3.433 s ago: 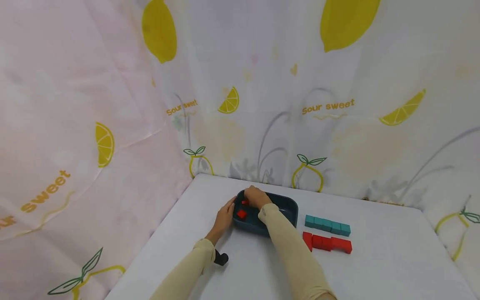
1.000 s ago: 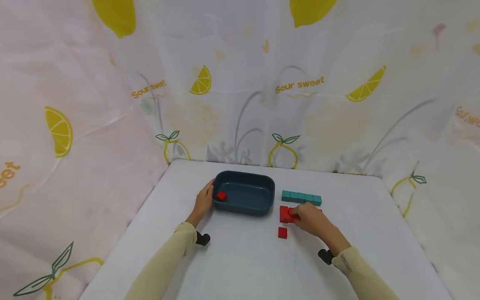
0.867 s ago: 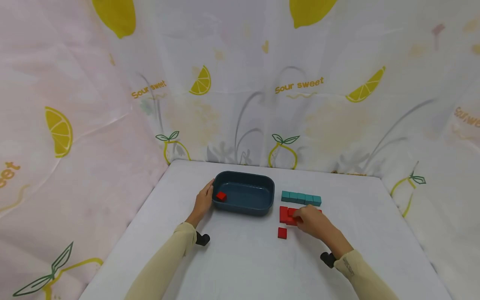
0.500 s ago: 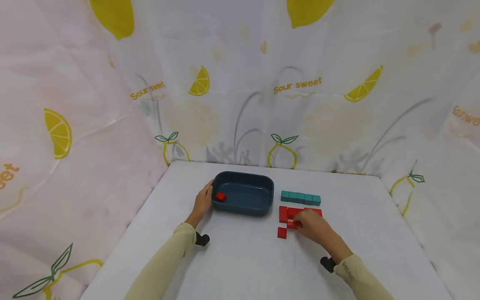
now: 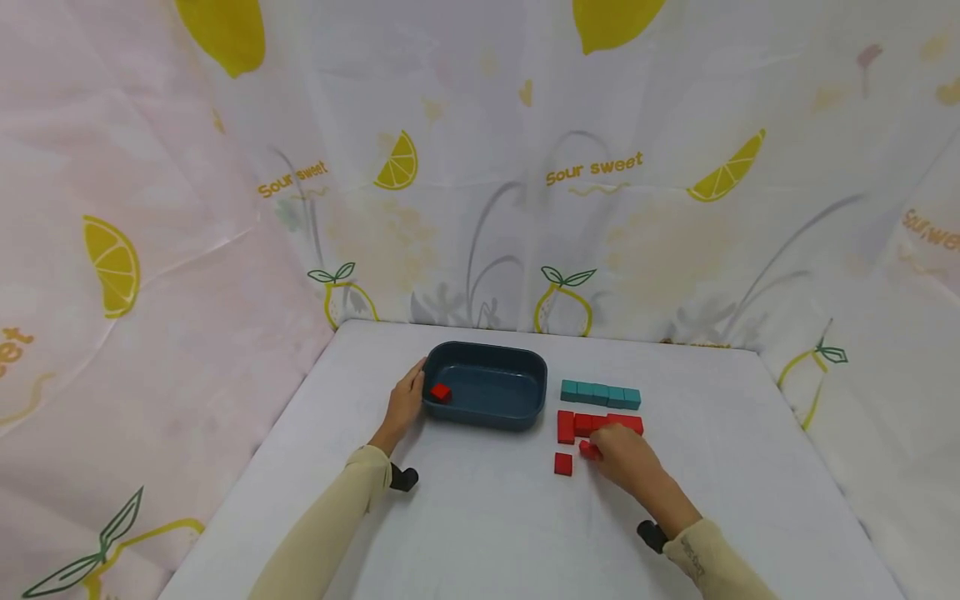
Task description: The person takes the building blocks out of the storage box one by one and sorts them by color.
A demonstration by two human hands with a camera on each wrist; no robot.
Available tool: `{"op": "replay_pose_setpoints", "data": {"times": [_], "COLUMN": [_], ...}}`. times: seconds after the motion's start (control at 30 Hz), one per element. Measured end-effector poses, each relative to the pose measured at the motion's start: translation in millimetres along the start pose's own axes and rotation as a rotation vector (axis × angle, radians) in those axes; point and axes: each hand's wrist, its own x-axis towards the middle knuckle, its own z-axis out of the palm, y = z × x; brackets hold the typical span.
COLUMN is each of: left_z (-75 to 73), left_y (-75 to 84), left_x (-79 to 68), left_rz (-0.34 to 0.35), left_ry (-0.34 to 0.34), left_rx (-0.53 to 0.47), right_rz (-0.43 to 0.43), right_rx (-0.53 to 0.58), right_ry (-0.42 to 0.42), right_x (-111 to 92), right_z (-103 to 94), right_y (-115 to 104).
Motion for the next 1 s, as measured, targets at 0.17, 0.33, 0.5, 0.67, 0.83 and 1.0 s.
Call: {"op": "replay_pose_setpoints", "data": {"times": [0.17, 0.33, 0.5, 0.67, 0.83, 1.0], "left_z": [0.3, -0.3, -0.4, -2.0, -1.2, -0.1], "left_y": [-1.0, -0.5, -0.1, 2.3, 2.6, 0.4], "left_x": [-0.3, 0.6, 0.8, 1.6, 1.9, 1.8], "left_rz": [-0.003, -0.003, -0.002, -0.01, -0.015, -0.027], "left_ry": [0.001, 0.007, -0.002, 0.006, -0.006, -0.002], "left_rx": [0.003, 0.009, 0.008, 0.008, 0.017, 0.022], "right_rz": [0.014, 0.055, 0.027, -0.056, -0.045, -0.076], "right_rx": [-0.138, -0.069, 0.079, 0.128, 0.149, 0.115], "right_ry": [0.055, 0.008, -0.068, -0.192, -0.287, -0.289], "right_x": [-5, -3, -2, 0, 1, 2], "right_z": [7.5, 17.4, 13.2, 7.1, 3.4, 3.3], "right_y": [-13, -21, -8, 4, 8, 10]}}
